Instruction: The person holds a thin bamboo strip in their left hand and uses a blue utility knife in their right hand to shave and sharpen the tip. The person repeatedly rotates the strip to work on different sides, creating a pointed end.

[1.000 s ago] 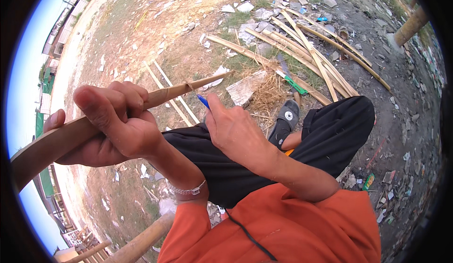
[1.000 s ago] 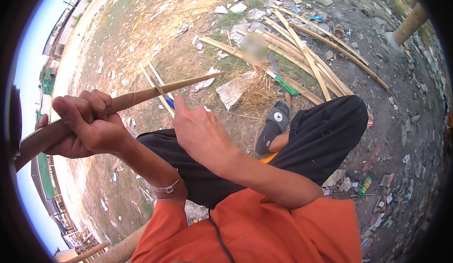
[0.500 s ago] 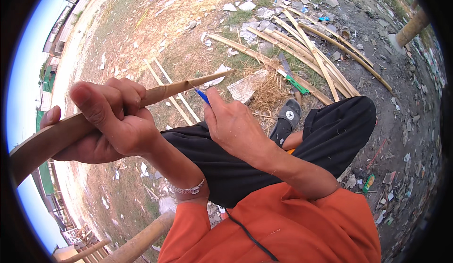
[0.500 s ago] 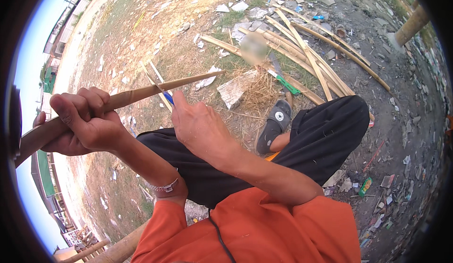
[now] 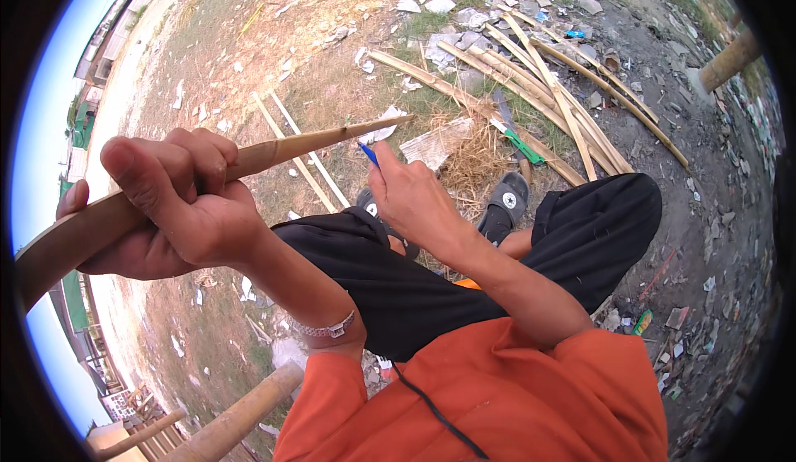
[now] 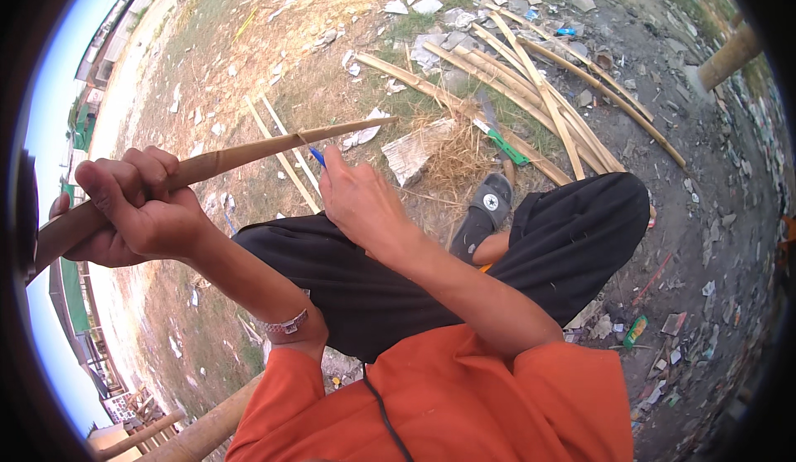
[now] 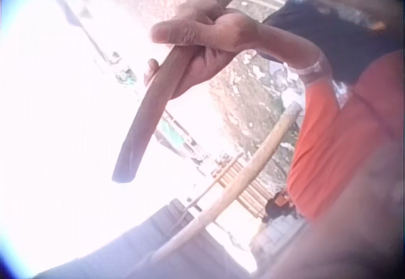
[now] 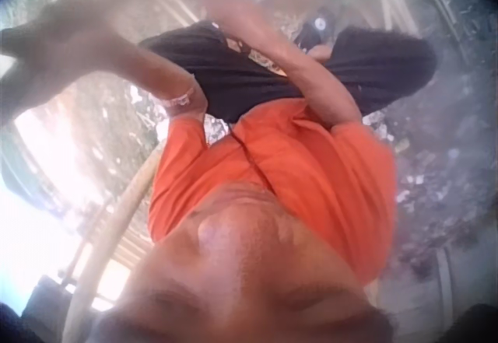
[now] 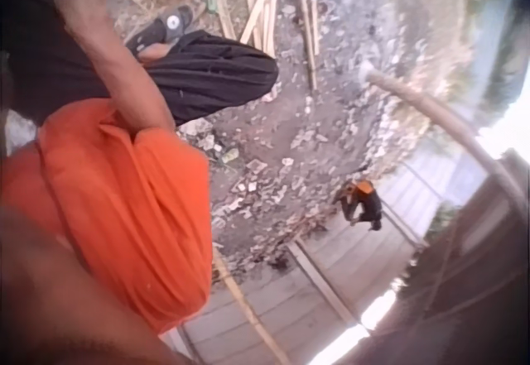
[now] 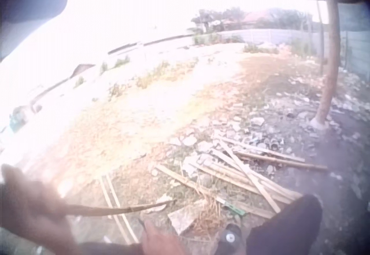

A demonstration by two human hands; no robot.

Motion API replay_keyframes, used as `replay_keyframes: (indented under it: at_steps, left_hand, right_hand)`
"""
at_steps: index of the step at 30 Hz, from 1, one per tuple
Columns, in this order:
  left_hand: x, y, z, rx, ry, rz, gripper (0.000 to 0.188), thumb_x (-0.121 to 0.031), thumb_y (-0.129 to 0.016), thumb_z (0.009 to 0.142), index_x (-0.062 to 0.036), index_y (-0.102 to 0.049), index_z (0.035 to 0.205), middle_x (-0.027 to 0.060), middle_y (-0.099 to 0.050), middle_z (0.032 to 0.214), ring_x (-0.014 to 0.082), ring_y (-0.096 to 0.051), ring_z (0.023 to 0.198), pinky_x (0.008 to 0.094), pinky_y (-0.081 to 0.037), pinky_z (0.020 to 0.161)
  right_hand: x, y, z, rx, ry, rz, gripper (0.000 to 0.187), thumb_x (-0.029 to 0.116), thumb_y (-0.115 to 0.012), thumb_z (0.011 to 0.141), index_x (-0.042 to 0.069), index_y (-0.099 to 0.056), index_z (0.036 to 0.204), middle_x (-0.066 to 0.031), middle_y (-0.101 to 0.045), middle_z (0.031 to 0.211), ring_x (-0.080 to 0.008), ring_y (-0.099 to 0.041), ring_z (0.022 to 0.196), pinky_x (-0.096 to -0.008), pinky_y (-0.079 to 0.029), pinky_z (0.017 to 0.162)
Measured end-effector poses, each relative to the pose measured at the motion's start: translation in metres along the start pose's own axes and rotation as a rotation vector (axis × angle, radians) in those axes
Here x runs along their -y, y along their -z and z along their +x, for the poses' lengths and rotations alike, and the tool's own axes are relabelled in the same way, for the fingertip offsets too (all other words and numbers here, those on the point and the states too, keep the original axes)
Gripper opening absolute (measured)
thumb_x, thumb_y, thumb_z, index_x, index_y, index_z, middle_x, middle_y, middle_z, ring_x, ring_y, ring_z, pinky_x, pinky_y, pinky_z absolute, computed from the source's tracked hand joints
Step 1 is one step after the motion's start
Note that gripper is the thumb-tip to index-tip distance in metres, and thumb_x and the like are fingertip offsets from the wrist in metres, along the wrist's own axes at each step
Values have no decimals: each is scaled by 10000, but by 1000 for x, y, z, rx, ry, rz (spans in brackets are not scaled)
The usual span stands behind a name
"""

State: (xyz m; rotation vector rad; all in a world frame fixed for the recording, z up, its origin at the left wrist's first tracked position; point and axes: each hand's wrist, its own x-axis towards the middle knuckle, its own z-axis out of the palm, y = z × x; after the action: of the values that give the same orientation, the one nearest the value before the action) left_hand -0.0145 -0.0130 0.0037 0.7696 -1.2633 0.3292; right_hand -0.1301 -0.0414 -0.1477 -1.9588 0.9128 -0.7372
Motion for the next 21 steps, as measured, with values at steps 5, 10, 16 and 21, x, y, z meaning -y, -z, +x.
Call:
replay_keyframes:
  at_steps: [5,10,16,21]
  left_hand:
    - [-4,-3,-3,17,7,-25,240,-53,-523,900,-185,-400,1057,-17,-326,497,67,-242,368,216,-248,304]
    - [-2,0,-1,-26,40,-43,232,-50,-535,893,-178,-414,1045,-19,-320,496,66,-240,368,216,-245,306]
    - [1,8,3,-13,33,-14,227,-73,-542,895,-177,-414,1050,-16,-326,500,69,-242,368,213,-242,311]
    - [0,4,-1,41,-8,-21,219,-89,-546,896,-180,-419,1049,-10,-347,501,69,-275,360,203,-252,307]
  right_hand:
    - [-3,-10,-3,-27,-41,14,169,164,-453,896,11,-416,959,-279,-531,587,-473,-543,597,-546,-426,559]
    - [-3,-4,-1,10,-49,-2,179,171,-449,903,14,-424,984,-282,-532,586,-478,-543,601,-553,-415,557]
    - [-61,-35,1,43,-176,-68,171,160,-430,900,-3,-421,949,-289,-523,564,-478,-557,613,-538,-442,567]
    - [-14,-21,0,46,-154,85,187,163,-431,897,-9,-411,965,-299,-551,625,-474,-566,618,-541,-452,583]
